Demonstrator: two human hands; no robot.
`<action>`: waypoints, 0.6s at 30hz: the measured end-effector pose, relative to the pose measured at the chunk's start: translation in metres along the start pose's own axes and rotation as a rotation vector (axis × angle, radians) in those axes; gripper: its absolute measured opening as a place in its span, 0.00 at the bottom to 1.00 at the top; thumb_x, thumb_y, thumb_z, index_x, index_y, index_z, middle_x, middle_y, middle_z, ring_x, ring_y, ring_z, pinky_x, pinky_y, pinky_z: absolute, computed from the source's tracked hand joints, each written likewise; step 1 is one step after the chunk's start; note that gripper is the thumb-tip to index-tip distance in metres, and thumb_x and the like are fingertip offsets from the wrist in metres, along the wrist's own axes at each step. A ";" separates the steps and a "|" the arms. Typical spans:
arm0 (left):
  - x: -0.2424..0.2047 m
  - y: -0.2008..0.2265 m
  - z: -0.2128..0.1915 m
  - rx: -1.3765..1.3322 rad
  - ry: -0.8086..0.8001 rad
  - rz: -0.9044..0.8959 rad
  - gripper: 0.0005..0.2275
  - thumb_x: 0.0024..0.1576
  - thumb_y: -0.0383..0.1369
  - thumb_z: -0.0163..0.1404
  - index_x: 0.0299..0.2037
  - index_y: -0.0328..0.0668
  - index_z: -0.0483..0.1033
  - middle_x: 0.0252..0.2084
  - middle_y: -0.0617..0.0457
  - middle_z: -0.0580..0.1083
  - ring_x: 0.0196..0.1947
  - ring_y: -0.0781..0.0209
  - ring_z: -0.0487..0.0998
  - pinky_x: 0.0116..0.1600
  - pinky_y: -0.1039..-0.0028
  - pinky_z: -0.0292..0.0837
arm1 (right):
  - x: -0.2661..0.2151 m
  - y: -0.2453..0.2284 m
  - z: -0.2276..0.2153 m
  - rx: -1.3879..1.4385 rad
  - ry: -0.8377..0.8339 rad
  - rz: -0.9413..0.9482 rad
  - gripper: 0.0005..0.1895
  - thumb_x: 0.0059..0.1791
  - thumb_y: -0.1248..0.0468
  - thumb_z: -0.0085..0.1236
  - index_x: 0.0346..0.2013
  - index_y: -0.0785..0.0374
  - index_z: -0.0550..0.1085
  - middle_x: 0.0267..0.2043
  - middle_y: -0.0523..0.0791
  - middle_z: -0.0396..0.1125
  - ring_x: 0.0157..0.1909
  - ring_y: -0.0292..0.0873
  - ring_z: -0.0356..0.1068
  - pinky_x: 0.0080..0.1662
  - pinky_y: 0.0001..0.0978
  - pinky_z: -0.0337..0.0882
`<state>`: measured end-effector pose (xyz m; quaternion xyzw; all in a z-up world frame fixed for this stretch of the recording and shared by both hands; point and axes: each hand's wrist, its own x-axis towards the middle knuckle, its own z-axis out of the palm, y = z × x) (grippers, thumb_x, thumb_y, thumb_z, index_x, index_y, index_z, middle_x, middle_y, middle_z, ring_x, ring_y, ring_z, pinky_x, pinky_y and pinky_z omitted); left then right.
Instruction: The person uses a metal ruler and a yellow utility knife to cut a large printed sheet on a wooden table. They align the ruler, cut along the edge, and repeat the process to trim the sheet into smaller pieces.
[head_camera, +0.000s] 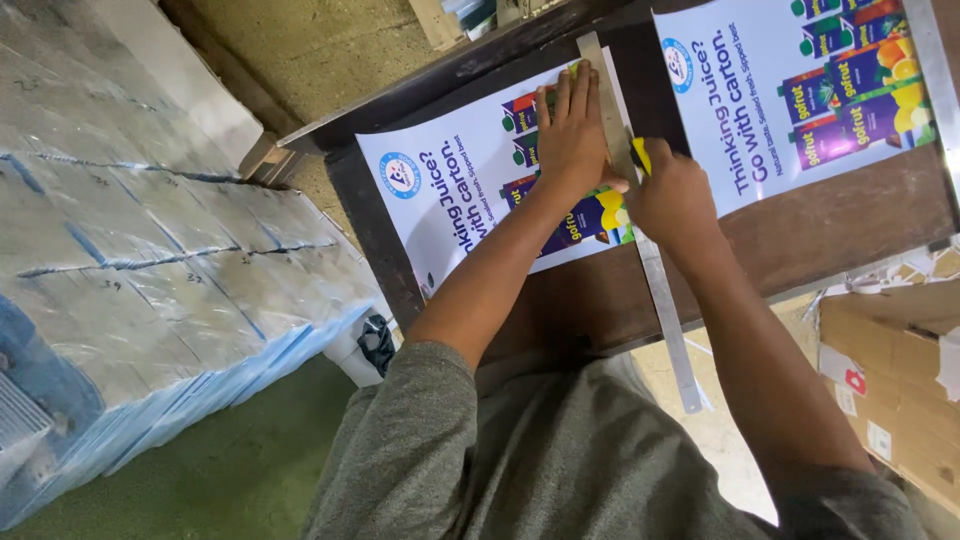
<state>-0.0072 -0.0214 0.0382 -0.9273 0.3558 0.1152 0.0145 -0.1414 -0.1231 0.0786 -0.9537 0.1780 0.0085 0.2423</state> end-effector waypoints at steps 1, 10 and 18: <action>0.000 0.002 -0.003 -0.029 -0.028 -0.011 0.76 0.29 0.76 0.75 0.79 0.37 0.39 0.82 0.50 0.40 0.82 0.48 0.38 0.79 0.47 0.27 | -0.013 0.003 0.000 0.014 0.028 -0.018 0.20 0.45 0.76 0.46 0.52 0.72 0.71 0.27 0.63 0.69 0.24 0.73 0.67 0.24 0.61 0.63; 0.003 0.006 0.000 -0.036 0.013 -0.023 0.77 0.23 0.75 0.74 0.77 0.33 0.44 0.81 0.47 0.44 0.81 0.45 0.40 0.78 0.43 0.21 | -0.118 0.011 -0.017 -0.016 -0.139 0.179 0.27 0.49 0.70 0.48 0.65 0.65 0.69 0.42 0.66 0.71 0.41 0.84 0.67 0.37 0.79 0.68; 0.008 0.012 -0.024 -0.011 -0.138 -0.041 0.73 0.31 0.68 0.72 0.78 0.32 0.39 0.82 0.44 0.38 0.81 0.44 0.33 0.78 0.44 0.19 | -0.164 0.030 -0.010 -0.083 -0.100 0.199 0.26 0.48 0.68 0.49 0.62 0.60 0.72 0.37 0.61 0.75 0.32 0.76 0.72 0.35 0.67 0.70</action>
